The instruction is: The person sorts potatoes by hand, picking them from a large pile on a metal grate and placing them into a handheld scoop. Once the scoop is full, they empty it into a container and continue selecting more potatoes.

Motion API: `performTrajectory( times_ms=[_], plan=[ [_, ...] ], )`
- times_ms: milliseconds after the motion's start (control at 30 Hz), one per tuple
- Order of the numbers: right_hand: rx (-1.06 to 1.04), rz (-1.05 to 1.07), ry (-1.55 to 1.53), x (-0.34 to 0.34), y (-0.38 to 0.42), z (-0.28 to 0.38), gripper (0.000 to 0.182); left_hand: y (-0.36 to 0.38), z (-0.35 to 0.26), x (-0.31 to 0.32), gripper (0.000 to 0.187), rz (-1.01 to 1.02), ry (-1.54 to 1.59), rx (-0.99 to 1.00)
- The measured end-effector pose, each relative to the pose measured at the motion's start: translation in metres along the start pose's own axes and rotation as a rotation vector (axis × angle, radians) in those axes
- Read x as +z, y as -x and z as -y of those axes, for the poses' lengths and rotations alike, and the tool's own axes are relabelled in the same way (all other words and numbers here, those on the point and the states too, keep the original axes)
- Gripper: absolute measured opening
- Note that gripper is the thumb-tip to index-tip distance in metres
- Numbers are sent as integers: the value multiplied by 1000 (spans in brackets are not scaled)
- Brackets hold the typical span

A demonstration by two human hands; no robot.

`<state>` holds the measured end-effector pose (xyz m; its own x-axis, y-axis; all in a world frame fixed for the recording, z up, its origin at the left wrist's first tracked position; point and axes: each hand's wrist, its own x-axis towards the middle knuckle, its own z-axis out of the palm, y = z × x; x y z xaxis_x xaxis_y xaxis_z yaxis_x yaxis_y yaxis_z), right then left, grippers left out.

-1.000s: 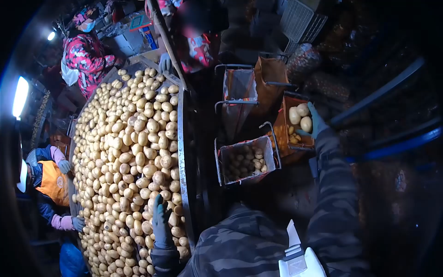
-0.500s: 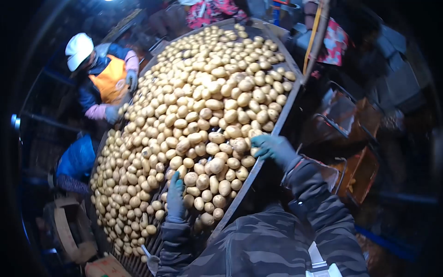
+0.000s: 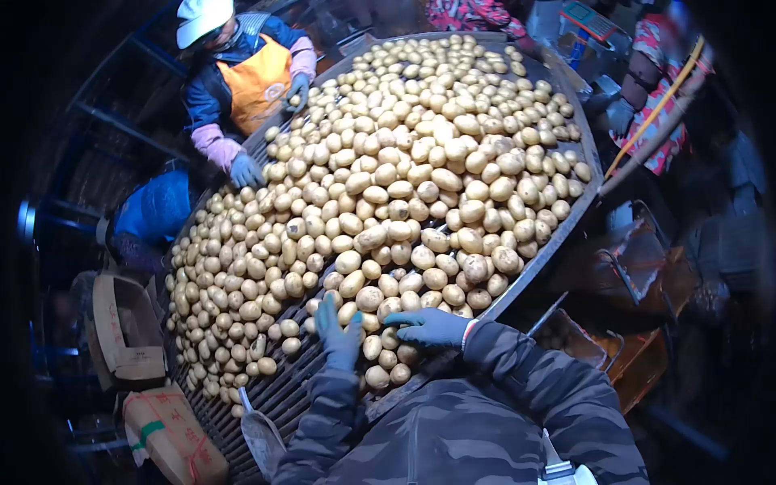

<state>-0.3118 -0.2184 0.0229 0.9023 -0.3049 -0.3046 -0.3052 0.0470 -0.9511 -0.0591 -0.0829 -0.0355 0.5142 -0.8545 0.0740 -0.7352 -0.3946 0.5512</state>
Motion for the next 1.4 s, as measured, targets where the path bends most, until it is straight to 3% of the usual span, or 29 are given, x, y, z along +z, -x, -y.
performTrajectory(
  times_ms=[100, 267, 367, 500, 600, 700, 767, 833, 900, 967, 1033, 1100, 1200, 1333, 1400],
  plan=[
    [13, 47, -58, -12, -2, -5, 53, -14, -32, 13, 85, -21, -187, -180],
    [6, 203, -100, -45, -12, 4, 48, -20, -46, 9, 79, -54, -78, -242],
    [206, 342, -318, -73, -15, 29, 44, -14, -29, 0, 75, -2, 15, -208],
    [212, 57, -433, -111, -32, 65, 40, 0, -6, -9, 65, -16, 169, -140],
    [204, 27, -394, -116, -56, 71, 38, 27, 1, -31, 57, -106, 248, -226],
    [167, 83, -448, -84, -70, 81, 37, 65, 24, -69, 56, -205, 141, -306],
    [186, 86, -306, -60, -80, 80, 37, 97, 58, -103, 57, -313, 13, -350],
    [223, 119, -390, -32, -87, 81, 37, 136, 104, -147, 61, -406, -164, -428],
    [276, 148, -415, -7, -89, 87, 36, 175, 151, -187, 71, -630, 101, -645],
    [305, 183, -409, 16, -93, 82, 35, 231, 201, -235, 82, -629, -192, -760],
    [305, 216, -386, 40, -90, 103, 34, 264, 205, -276, 88, -557, -477, -1053],
    [270, 230, -398, 62, -95, 98, 35, 320, 256, -283, 89, -589, -421, -1181],
    [222, 288, -375, 96, -101, 110, 37, 346, 277, -285, 88, -593, -192, -1251],
    [178, 399, -240, 142, -118, 110, 35, 357, 281, -275, 87, -786, 46, -1132],
    [111, 444, -164, 165, -126, 116, 35, 363, 290, -274, 86, -766, 96, -1064]
  ],
)
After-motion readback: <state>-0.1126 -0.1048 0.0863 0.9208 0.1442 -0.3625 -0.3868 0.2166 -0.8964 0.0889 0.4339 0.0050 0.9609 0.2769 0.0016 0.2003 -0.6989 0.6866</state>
